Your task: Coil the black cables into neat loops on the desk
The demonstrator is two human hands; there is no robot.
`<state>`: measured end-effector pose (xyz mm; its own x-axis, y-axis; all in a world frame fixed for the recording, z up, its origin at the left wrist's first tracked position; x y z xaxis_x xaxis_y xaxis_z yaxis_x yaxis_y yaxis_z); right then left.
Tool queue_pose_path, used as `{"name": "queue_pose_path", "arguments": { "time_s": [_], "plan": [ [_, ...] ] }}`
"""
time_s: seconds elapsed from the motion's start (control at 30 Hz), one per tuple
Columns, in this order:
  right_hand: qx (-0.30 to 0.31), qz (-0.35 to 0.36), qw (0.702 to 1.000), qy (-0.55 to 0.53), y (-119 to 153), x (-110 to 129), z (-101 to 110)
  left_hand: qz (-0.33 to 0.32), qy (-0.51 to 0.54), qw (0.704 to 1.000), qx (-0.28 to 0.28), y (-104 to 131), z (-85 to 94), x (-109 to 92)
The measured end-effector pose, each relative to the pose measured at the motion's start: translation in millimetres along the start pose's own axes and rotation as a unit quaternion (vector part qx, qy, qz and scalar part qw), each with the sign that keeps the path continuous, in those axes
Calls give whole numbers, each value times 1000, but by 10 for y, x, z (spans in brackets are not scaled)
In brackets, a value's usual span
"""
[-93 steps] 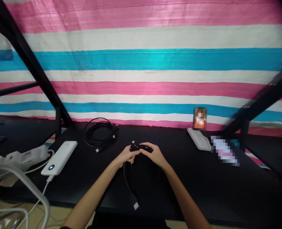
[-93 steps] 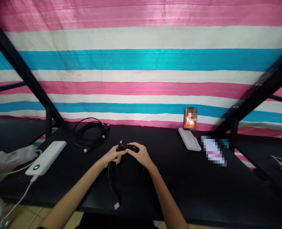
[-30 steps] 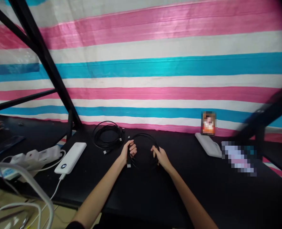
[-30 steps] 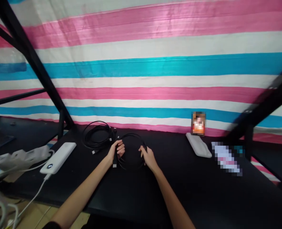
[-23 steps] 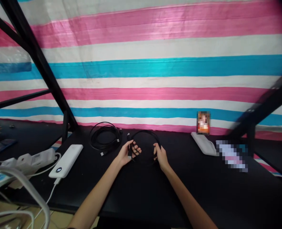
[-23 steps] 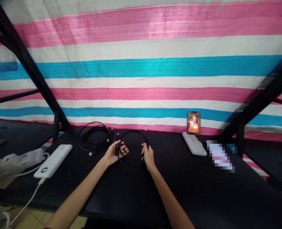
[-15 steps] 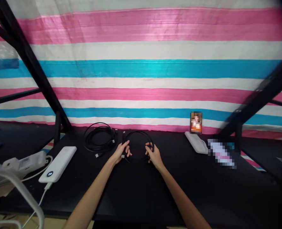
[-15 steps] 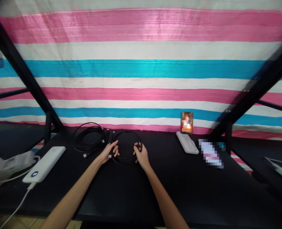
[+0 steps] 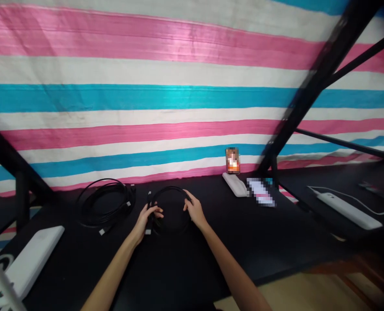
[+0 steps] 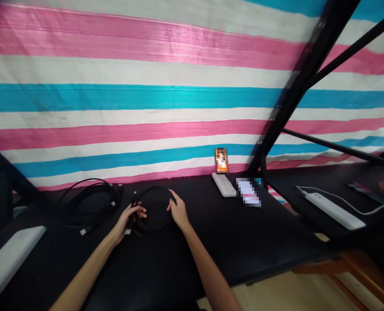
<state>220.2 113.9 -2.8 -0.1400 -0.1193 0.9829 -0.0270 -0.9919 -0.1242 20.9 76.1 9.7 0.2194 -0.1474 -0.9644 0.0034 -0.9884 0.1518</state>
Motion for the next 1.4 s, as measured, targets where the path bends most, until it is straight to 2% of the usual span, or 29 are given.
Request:
{"name": "queue_pose_path", "arguments": {
  "time_s": [0.13,0.23,0.37,0.47,0.57,0.77,0.83,0.97,1.13,1.27,1.4],
  "plan": [
    [-95,-41,995,-7,-55,-37,131,-1,27,998,-55,-9,-5,40],
    [-129,-44,990,22,-78,-70,211,-24,-35,996,-80,-18,27,63],
    [-125,-34,989,77,-112,-113,250,-52,-166,981,-81,-3,45,105],
    [-130,-49,985,104,-142,-160,240,-103,-280,949,-100,7,61,122],
    [-120,-60,984,114,-163,-202,229,-131,-349,925,-81,6,72,137],
    [-39,39,973,225,-155,-205,235,-169,-412,895,-28,-23,100,262],
    [-20,36,966,256,-151,-211,239,-190,-458,868,-15,-41,119,325],
    [1,38,960,279,-149,-219,240,-204,-573,794,-4,-75,166,410],
    [9,52,956,289,-131,-220,237,-219,-641,734,-52,-91,205,389],
    [3,79,954,291,-109,-215,254,-213,-650,722,-103,-79,208,330],
    [-8,91,947,309,-69,-147,269,-243,-620,735,-126,-48,195,240]
  ]
}}
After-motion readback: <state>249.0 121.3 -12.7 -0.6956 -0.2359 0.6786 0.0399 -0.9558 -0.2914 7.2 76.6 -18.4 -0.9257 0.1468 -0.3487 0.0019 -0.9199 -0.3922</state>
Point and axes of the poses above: each hand's wrist, its own y-axis away from the middle knuckle, its own z-axis out of the back of the hand, x = y × z, the point moved 1 cm from there along -y, towards the middle knuckle, and after that the axes turned 6 degrees about -y, right-handed, at the moved point
